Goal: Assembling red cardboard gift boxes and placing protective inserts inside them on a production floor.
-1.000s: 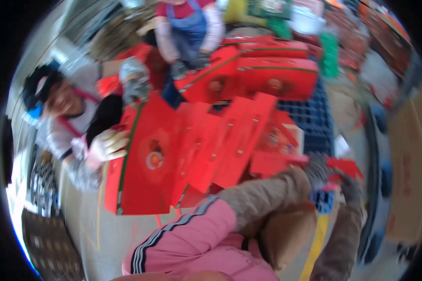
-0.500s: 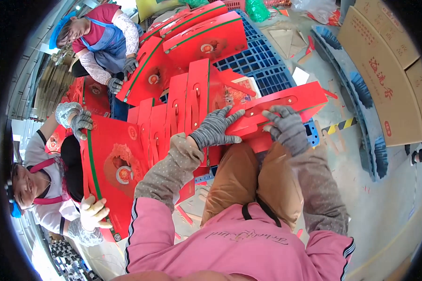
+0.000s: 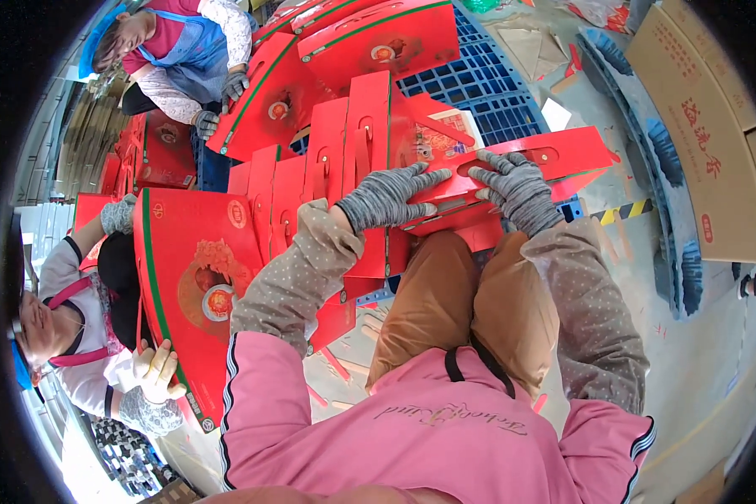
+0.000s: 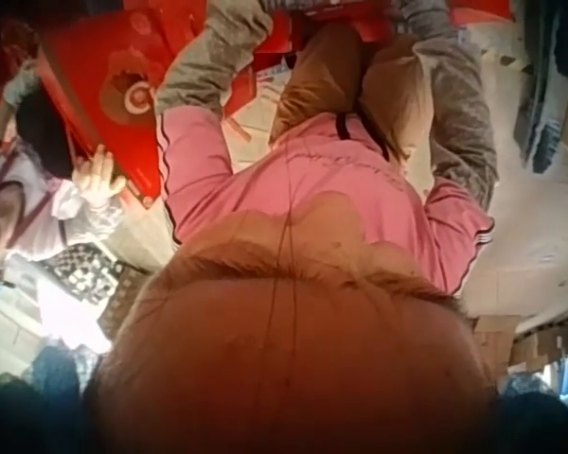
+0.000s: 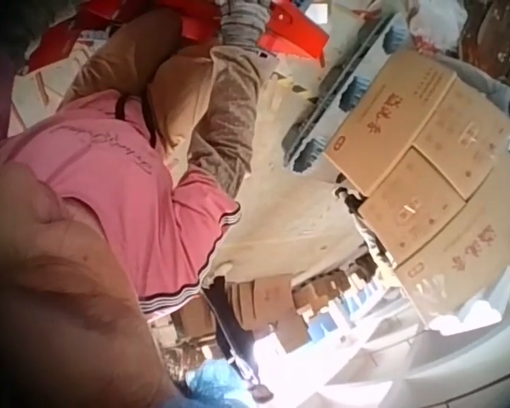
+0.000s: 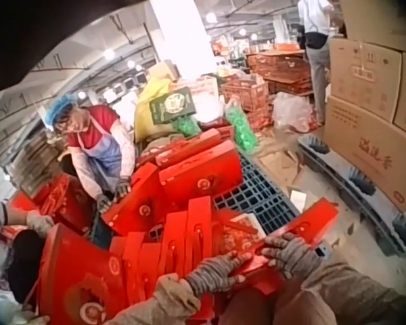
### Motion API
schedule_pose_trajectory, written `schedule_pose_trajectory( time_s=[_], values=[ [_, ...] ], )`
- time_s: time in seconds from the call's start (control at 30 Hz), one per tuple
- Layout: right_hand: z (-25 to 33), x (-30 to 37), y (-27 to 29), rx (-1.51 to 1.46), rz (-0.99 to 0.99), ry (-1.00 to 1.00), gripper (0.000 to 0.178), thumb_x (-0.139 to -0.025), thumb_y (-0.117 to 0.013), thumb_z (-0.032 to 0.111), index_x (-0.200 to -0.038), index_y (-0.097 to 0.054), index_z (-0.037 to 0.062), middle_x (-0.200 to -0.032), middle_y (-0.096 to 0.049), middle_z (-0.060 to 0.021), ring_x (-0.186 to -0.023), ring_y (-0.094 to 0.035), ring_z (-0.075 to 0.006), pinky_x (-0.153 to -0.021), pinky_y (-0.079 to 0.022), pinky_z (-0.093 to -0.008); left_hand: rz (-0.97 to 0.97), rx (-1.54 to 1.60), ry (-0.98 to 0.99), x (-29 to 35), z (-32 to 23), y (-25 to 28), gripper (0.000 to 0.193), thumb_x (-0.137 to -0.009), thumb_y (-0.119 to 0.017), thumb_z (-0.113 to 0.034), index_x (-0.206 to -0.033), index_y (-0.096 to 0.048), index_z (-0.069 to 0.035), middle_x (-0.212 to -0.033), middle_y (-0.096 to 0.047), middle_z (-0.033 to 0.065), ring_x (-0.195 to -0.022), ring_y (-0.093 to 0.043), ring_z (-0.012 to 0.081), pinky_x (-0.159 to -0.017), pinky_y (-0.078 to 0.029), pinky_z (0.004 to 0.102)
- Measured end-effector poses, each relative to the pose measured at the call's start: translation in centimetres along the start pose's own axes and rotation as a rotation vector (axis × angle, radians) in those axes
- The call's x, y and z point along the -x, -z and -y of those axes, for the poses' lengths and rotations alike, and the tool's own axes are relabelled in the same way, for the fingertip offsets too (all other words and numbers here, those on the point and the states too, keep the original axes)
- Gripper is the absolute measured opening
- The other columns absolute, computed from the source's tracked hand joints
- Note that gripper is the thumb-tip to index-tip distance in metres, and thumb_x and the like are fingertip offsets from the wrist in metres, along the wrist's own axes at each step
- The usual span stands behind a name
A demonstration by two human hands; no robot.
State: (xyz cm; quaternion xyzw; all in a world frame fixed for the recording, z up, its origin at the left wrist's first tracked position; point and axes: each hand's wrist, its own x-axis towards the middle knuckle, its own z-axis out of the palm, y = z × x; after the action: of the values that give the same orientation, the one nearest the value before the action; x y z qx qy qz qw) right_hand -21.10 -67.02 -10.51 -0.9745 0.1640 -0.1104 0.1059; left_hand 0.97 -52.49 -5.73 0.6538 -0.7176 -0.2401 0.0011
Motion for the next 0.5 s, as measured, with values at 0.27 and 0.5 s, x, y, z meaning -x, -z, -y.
schedule_pose_trajectory(
  time_s=[0.27, 0.5],
  values=[
    [1.8, 1.8, -0.2, 0.25, 0.075, 0.04, 0.061, -0.076, -0.063, 0.04, -0.133, -0.045, 0.0324, -0.144, -0.037, -0.0013, -0.118, -0.044, -0.0299, -0.099, -0.035, -0.0455, -0.141, -0.319, 0.026, 0.8, -1.5, -4.5, 0.077, -0.082, -0.05, -0.06, -0.145, -0.021, -0.027, -0.148, -0.018, 0.0242, -0.125, -0.035, 0.0435, -0.105, -0.026, 0.0493],
    [0.7, 2.1, -1.0, 0.238, -0.009, 0.024, 0.048, -0.08, -0.059, 0.041, -0.127, -0.053, 0.0327, -0.139, -0.043, 0.0005, -0.118, -0.045, -0.0265, -0.098, -0.035, -0.0427, -0.075, -0.28, 0.002, -0.5, -1.7, -3.7, 0.075, -0.084, -0.052, -0.053, -0.146, -0.02, -0.027, -0.148, -0.017, 0.0238, -0.122, -0.038, 0.0423, -0.103, -0.028, 0.0501]
  ],
)
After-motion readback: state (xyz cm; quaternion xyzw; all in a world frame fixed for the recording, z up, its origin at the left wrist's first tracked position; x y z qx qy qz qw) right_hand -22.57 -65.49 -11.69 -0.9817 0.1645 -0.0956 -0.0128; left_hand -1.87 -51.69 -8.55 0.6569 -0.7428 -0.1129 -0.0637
